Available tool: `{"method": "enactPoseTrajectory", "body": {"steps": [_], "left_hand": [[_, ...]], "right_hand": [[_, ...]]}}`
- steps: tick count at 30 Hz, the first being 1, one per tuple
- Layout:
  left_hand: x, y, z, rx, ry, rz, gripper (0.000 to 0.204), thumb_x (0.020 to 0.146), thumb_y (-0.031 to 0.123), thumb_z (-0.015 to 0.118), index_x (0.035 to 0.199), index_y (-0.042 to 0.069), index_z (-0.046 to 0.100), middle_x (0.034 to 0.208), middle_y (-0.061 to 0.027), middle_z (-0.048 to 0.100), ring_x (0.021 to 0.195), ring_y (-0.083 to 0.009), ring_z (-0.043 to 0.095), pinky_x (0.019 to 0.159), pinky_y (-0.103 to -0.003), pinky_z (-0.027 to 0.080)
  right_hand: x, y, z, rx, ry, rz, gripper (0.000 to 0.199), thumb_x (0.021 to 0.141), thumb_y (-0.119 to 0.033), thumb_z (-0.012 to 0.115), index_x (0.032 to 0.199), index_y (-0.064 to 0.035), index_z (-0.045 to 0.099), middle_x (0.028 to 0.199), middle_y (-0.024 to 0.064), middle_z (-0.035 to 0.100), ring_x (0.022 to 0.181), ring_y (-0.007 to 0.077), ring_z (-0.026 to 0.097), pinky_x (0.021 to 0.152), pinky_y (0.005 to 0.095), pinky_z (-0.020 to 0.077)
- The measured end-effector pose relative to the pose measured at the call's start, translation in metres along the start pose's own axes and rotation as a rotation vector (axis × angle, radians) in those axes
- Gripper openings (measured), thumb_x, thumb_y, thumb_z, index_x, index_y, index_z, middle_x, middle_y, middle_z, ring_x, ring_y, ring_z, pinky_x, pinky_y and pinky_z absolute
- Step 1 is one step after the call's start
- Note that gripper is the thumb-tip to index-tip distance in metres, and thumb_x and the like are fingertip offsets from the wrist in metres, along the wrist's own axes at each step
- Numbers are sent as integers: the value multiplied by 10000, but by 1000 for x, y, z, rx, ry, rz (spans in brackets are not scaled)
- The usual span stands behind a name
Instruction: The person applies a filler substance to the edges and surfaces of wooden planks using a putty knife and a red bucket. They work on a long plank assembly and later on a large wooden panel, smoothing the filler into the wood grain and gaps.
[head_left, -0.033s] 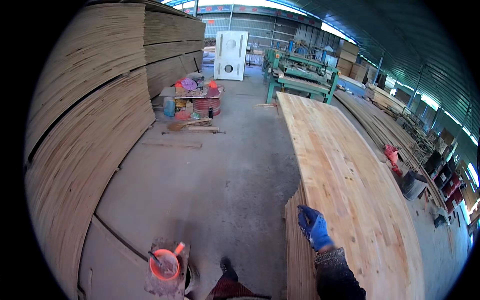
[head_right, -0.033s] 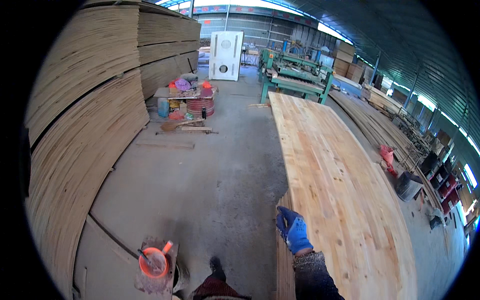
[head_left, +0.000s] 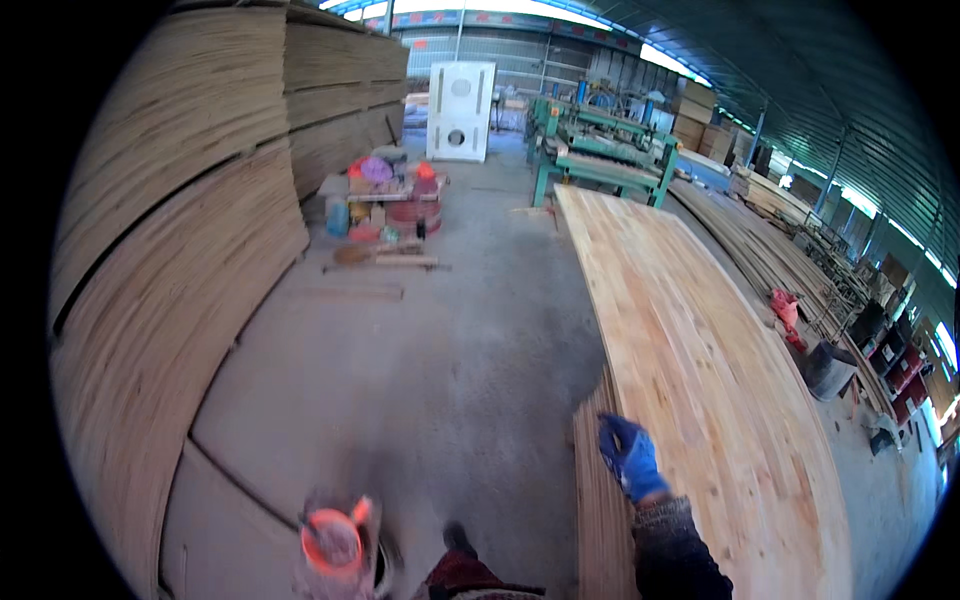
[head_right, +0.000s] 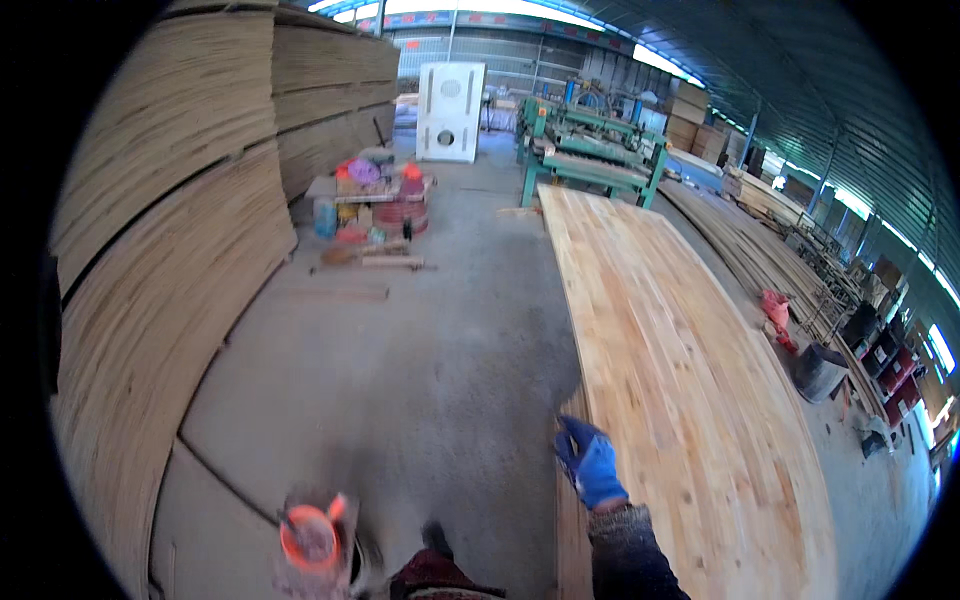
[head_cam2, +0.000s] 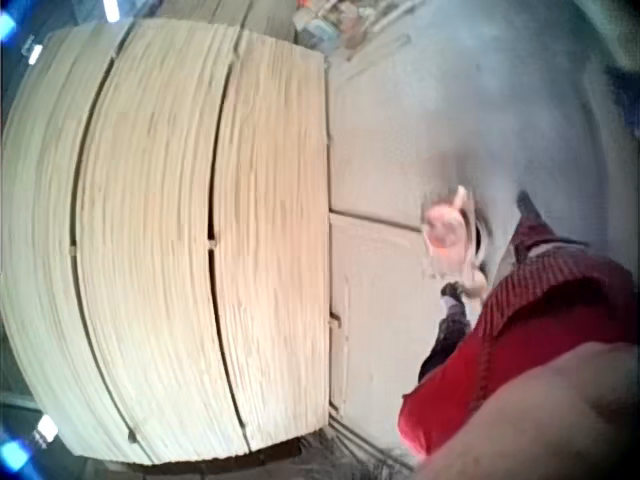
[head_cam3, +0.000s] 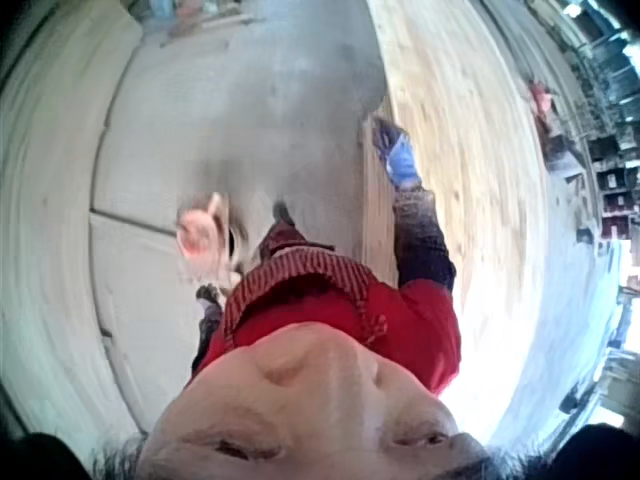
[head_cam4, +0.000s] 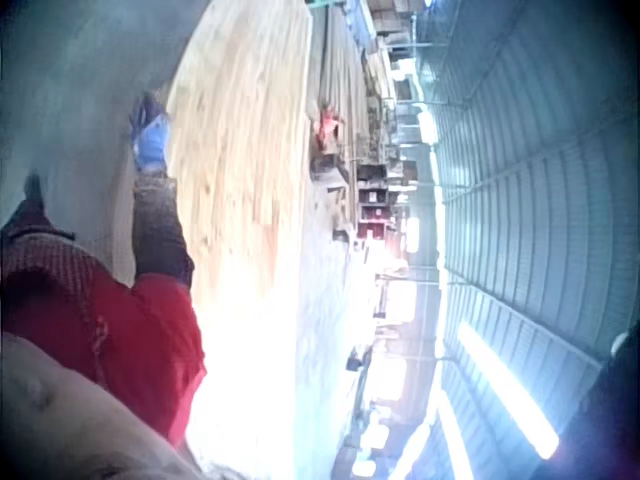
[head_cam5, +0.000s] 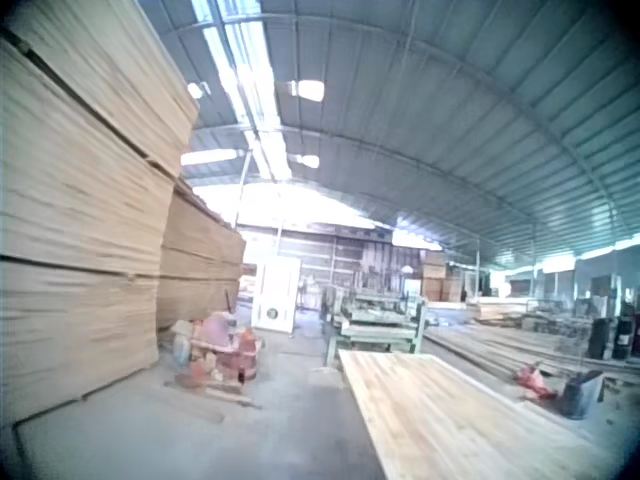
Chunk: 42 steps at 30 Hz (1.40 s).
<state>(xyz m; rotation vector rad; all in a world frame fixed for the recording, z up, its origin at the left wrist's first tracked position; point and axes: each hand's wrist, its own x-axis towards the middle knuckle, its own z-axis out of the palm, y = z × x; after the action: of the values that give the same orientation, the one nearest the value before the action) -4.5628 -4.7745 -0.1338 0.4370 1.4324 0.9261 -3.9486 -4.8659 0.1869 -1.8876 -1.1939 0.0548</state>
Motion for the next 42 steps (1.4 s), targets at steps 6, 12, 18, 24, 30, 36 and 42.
{"method": "enactPoseTrajectory", "body": {"steps": [6, 12, 18, 24, 30, 36, 42], "left_hand": [[227, 141, 242, 5, -266, 65, 220, 906, 299, 594, 993, 98, 567, 819, -114, 662, 661, -225, 635, 554, -344, 511], [330, 301, 687, 331, -609, 284, 180, 935, 244, 575, 998, 75, 574, 894, -115, 673, 771, -210, 649, 627, -331, 512], [499, 297, 880, 331, -491, 142, 178, 930, 229, 574, 1015, 73, 574, 905, -136, 666, 720, -212, 644, 572, -332, 500], [640, 322, 899, 114, -132, -207, 232, 898, 234, 618, 1059, 83, 548, 901, -152, 654, 654, -250, 628, 496, -372, 488], [846, 412, 1061, 86, -28, -199, 254, 899, 235, 618, 1086, 75, 555, 862, -133, 655, 624, -222, 611, 480, -324, 478], [1059, 522, 1475, 414, -478, 33, 140, 928, 202, 547, 973, 70, 562, 860, -137, 657, 707, -198, 636, 545, -300, 484], [1121, 599, 1888, 406, -980, 106, 312, 948, 334, 537, 1125, 78, 531, 1084, -150, 637, 903, -270, 637, 742, -398, 518]], "right_hand": [[215, 102, 55, 79, 118, 177, 261, 836, -78, 675, 1083, 8, 667, 973, 153, 697, 908, 225, 663, 827, 316, 506], [377, 239, 72, -114, 397, 458, 227, 867, -84, 655, 1075, 7, 659, 977, 123, 680, 899, 186, 647, 851, 316, 506], [628, 385, 158, -1, 477, 440, 219, 869, -101, 654, 1069, -12, 667, 984, 151, 685, 901, 233, 663, 842, 334, 507], [964, 409, 240, -141, 341, 221, 234, 839, -93, 656, 1060, -23, 682, 979, 163, 700, 924, 295, 669, 849, 369, 510], [1219, 511, 323, -323, 431, 206, 210, 864, -126, 644, 1042, -22, 683, 983, 175, 696, 938, 301, 662, 859, 374, 500], [1336, 614, 366, -459, 590, 418, 224, 845, -153, 654, 1045, -57, 682, 986, 169, 690, 950, 336, 639, 875, 406, 492], [1418, 701, 374, -935, 503, 686, 287, 824, -191, 656, 1085, -72, 643, 940, 157, 674, 928, 359, 616, 845, 446, 481]]}}
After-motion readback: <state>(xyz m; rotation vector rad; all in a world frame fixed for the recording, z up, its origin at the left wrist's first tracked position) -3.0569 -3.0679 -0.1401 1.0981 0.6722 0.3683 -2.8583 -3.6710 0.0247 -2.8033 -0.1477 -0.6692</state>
